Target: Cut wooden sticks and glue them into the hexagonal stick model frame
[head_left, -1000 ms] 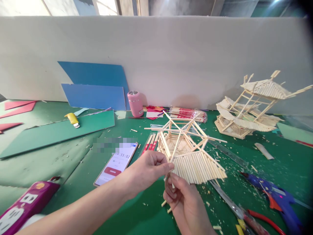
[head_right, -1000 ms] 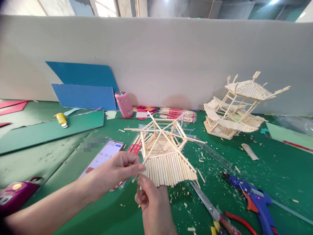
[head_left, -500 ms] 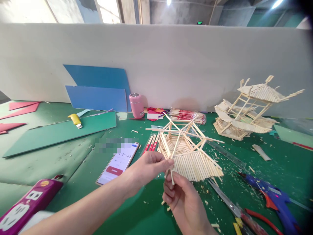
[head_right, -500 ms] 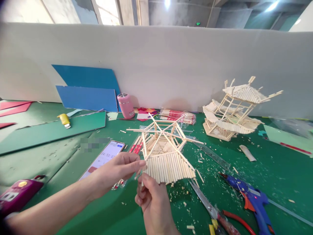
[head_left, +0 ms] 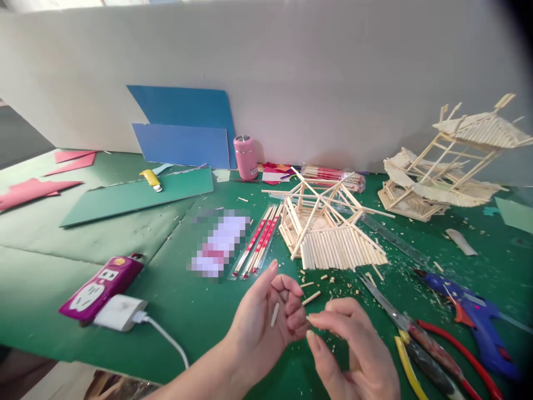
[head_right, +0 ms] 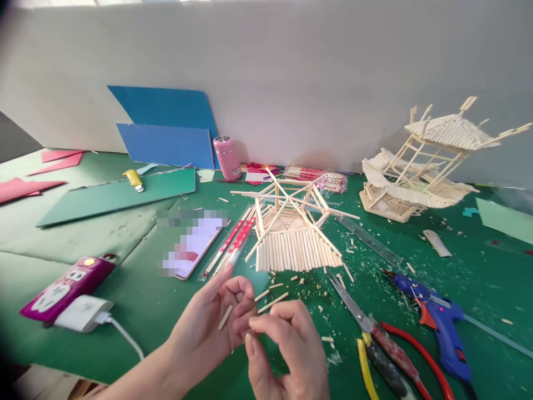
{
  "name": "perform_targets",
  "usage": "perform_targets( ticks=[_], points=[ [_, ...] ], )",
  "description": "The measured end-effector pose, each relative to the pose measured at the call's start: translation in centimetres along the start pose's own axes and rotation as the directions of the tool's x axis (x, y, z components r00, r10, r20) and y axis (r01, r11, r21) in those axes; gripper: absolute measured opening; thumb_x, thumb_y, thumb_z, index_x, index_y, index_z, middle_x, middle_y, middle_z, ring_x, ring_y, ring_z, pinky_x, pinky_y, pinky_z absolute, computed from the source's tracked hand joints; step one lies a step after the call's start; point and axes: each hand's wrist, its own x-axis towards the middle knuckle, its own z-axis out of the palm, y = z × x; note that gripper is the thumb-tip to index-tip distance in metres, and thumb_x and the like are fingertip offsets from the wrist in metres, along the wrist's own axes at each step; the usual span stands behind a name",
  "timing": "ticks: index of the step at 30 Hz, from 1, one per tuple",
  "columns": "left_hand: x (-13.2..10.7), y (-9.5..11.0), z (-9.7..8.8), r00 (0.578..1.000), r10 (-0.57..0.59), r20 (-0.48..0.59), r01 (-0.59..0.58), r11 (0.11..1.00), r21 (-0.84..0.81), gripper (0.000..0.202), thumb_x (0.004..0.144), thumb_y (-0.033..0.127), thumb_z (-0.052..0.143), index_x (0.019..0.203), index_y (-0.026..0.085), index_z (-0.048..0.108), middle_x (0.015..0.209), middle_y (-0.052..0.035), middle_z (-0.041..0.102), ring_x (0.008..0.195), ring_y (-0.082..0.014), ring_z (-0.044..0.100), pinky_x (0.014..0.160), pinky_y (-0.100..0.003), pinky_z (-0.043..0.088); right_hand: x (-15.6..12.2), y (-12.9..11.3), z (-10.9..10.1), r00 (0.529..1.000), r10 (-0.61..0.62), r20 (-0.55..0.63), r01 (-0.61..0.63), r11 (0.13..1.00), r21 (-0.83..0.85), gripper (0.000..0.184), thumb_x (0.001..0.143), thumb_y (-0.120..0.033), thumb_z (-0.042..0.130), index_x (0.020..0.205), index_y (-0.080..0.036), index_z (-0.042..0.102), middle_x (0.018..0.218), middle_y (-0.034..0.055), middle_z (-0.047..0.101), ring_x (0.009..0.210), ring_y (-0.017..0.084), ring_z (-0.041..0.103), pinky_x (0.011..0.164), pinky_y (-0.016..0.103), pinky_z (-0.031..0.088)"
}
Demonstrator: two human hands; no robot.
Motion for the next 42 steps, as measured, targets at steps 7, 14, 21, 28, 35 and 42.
perform_targets(
  ticks=[7, 14, 21, 28, 35, 42],
  points=[
    [0.9, -2.0, 1.1, 0.995, 0.068, 0.076, -0.063, 0.995, -0.074, 0.049, 0.084, 0.049, 0.036, 0.07, 0.011, 0.063, 0.063, -0.0058, 0.057, 0.057, -0.0147, 0.055, 0.062, -0.026, 0.041, -0.2, 1.1, -1.2, 0.948, -0.278, 0.156, 0.319, 0.839, -0.441, 0.03, 0.069, -0.02, 0.064, 0.099, -0.022, 0.062, 0.112, 0.0096, 0.041, 0.096, 0.026, 0.044, 0.075, 0.041, 0.041],
    [0.6, -2.9, 1.9, 0.991, 0.119, 0.067, -0.116, 0.992, -0.047, 0.046, 0.09, 0.039, 0.031, 0.073, 0.011, 0.064, 0.071, -0.0044, 0.057, 0.059, -0.011, 0.054, 0.062, -0.023, 0.04, -0.1, 1.1, -1.3, 0.959, -0.204, 0.198, 0.27, 0.87, -0.412, 0.024, 0.071, -0.02, 0.062, 0.095, -0.02, 0.061, 0.122, 0.0095, 0.038, 0.103, 0.028, 0.04, 0.078, 0.044, 0.042],
    [0.9, -2.9, 2.0, 0.992, 0.084, 0.096, -0.082, 0.996, -0.025, 0.049, 0.089, 0.044, 0.029, 0.075, 0.011, 0.063, 0.069, -0.0056, 0.055, 0.059, -0.0133, 0.052, 0.062, -0.026, 0.041, -0.5, 0.9, -1.0, 0.99, 0.035, 0.136, -0.018, 0.991, -0.129, 0.007, 0.072, -0.019, 0.061, 0.076, -0.025, 0.06, 0.115, 0.0044, 0.039, 0.1, 0.023, 0.045, 0.069, 0.032, 0.05],
    [1.4, -3.2, 0.5, 0.986, 0.162, -0.034, -0.152, 0.967, 0.203, 0.022, 0.08, 0.03, 0.055, 0.066, 0.014, 0.059, 0.063, -0.001, 0.054, 0.057, -0.0102, 0.047, 0.059, -0.023, 0.036, 0.2, 1.3, -2.5, 0.955, 0.236, 0.178, -0.248, 0.968, 0.047, 0.008, 0.078, -0.03, 0.057, 0.071, -0.026, 0.059, 0.111, 0.0028, 0.048, 0.11, 0.023, 0.044, 0.086, 0.031, 0.042],
    [0.2, -1.9, -0.7, 0.969, 0.185, 0.163, -0.245, 0.663, 0.708, 0.029, 0.07, 0.039, 0.066, 0.059, 0.012, 0.062, 0.056, 0.0008, 0.049, 0.053, -0.0107, 0.041, 0.053, -0.025, 0.03, 1.2, 2.1, -5.4, 0.877, 0.275, 0.394, -0.202, 0.955, -0.218, 0.012, 0.083, -0.033, 0.051, 0.075, -0.026, 0.057, 0.111, 0.002, 0.048, 0.107, 0.02, 0.048, 0.087, 0.027, 0.041],
    [0.8, -2.4, -1.6, 0.988, 0.004, 0.152, -0.108, 0.717, 0.688, 0.03, 0.059, 0.042, 0.072, 0.058, 0.013, 0.064, 0.056, 0.0016, 0.052, 0.047, -0.0081, 0.042, 0.048, -0.023, 0.031, 1.4, 1.6, -5.2, 0.846, 0.305, 0.438, -0.226, 0.948, -0.223, 0.015, 0.083, -0.035, 0.05, 0.074, -0.025, 0.057, 0.109, 0.0018, 0.05, 0.106, 0.019, 0.05, 0.087, 0.025, 0.04]
  ],
)
